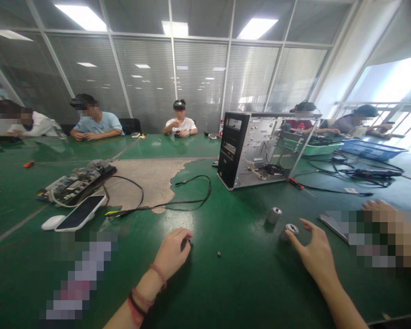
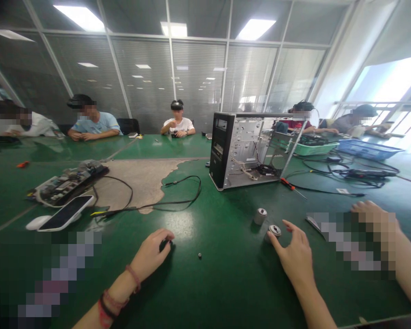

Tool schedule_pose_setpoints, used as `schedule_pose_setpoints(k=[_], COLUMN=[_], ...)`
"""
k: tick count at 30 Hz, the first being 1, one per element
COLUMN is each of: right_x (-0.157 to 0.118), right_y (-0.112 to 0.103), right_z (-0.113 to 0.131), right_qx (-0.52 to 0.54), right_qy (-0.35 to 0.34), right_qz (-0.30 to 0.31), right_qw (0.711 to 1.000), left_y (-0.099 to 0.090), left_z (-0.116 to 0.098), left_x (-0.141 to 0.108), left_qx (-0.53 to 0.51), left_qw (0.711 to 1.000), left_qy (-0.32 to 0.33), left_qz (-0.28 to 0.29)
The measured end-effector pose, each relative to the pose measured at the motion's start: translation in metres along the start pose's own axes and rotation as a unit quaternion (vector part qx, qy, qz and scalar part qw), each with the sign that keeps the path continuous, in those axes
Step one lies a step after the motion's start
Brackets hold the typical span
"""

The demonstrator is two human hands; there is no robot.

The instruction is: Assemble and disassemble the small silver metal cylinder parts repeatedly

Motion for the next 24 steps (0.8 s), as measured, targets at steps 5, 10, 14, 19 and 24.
schedule_pose_setpoints(k=[5, 10, 14, 19, 24], right_x=[-0.020, -0.065, -0.075, -0.075, -0.045], right_y=[0.008, 0.092, 0.109, 0.115, 0.090], right_z=[0.096, 0.178, 0.201, 0.204, 0.180], right_qx=[0.042, 0.035, 0.012, 0.014, 0.041], right_qy=[-0.142, -0.231, -0.253, -0.261, -0.249], right_qz=[0.052, 0.395, 0.420, 0.417, 0.363], right_qw=[0.988, 0.889, 0.871, 0.870, 0.897], left_y=[0.001, 0.001, 0.000, 0.003, 0.003], left_z=[-0.001, -0.002, -0.001, -0.003, -0.005], left_x=[-0.002, 0.000, -0.001, -0.002, -0.002], left_qx=[0.010, 0.013, 0.010, 0.004, 0.004], left_qw=[1.000, 1.000, 1.000, 1.000, 1.000], left_qy=[-0.001, -0.002, -0.001, 0.003, 0.007], left_qz=[0.006, 0.011, 0.008, 0.012, 0.013])
Point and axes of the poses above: each hand's wrist, its own x-axis towards the middle knuckle, its own y-axis out of the palm, z = x × y, the point moved 9 cm from there along x, towards the middle knuckle, and after that the axes turned 12 degrees about z, right-handed, at the moved point
